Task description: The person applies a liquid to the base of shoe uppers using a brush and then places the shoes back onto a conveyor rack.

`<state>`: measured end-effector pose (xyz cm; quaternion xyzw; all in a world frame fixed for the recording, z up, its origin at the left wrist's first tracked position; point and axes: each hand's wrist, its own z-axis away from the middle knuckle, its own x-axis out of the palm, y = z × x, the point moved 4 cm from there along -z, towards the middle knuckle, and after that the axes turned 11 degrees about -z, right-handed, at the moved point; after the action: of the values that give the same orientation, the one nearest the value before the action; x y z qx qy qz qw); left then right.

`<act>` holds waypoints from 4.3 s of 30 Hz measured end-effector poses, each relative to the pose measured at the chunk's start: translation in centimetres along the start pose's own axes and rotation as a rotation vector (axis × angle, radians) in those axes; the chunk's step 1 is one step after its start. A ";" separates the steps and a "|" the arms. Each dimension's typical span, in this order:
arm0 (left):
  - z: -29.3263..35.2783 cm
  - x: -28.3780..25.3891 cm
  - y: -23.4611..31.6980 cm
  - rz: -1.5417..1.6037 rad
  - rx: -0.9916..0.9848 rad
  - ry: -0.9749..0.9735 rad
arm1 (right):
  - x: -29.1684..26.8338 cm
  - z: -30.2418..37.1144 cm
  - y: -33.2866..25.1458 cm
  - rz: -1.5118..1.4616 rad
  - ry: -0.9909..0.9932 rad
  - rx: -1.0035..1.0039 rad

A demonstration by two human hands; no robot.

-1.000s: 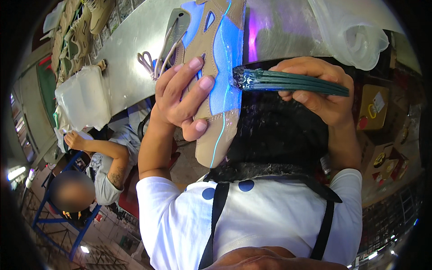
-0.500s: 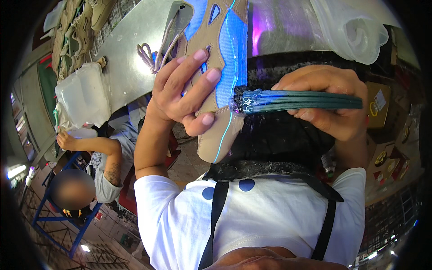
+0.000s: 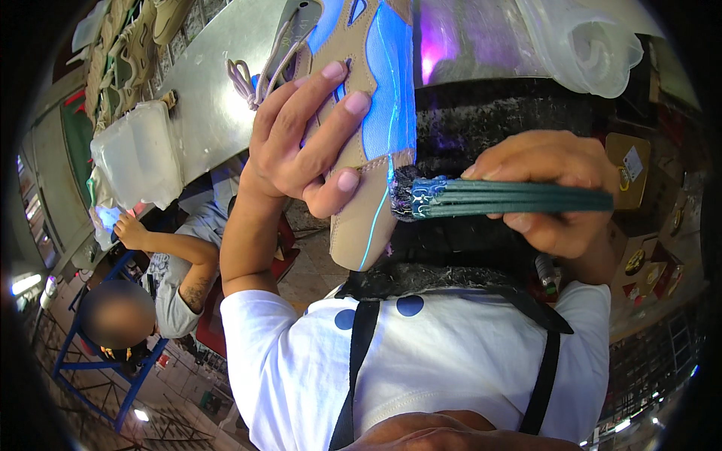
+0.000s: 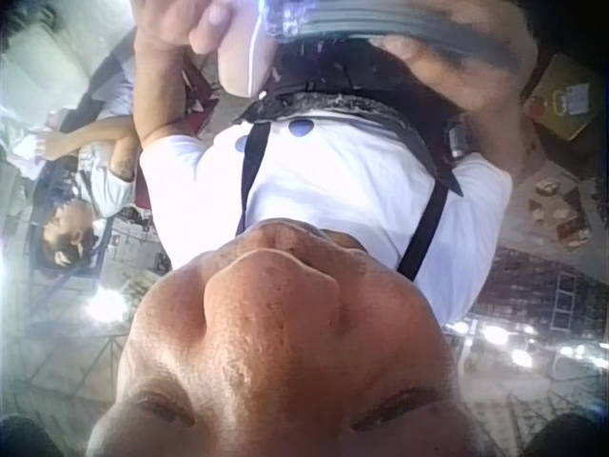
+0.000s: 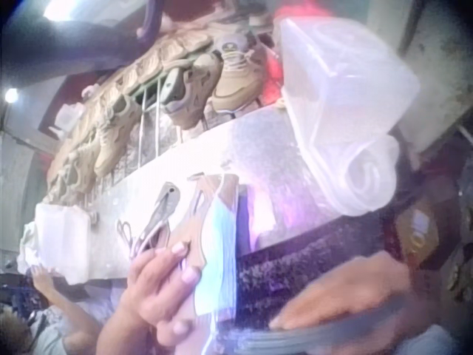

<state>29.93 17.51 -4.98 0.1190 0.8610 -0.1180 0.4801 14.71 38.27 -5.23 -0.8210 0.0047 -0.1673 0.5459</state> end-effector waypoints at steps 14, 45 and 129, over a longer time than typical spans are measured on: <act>-2.1 -0.4 0.6 -0.085 0.070 0.097 | 1.6 0.9 -2.2 0.146 0.060 -0.186; -7.1 -1.5 -1.1 -0.142 -0.102 0.060 | 5.6 0.5 -10.5 0.794 0.117 -0.475; -11.1 -0.8 -13.0 0.720 -0.421 -0.603 | -3.1 -8.8 -5.5 0.742 -0.152 -0.275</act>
<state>17.31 8.67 2.60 0.2696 0.5938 0.2016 0.7308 8.34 33.22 1.96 -0.8390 0.2825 0.1046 0.4531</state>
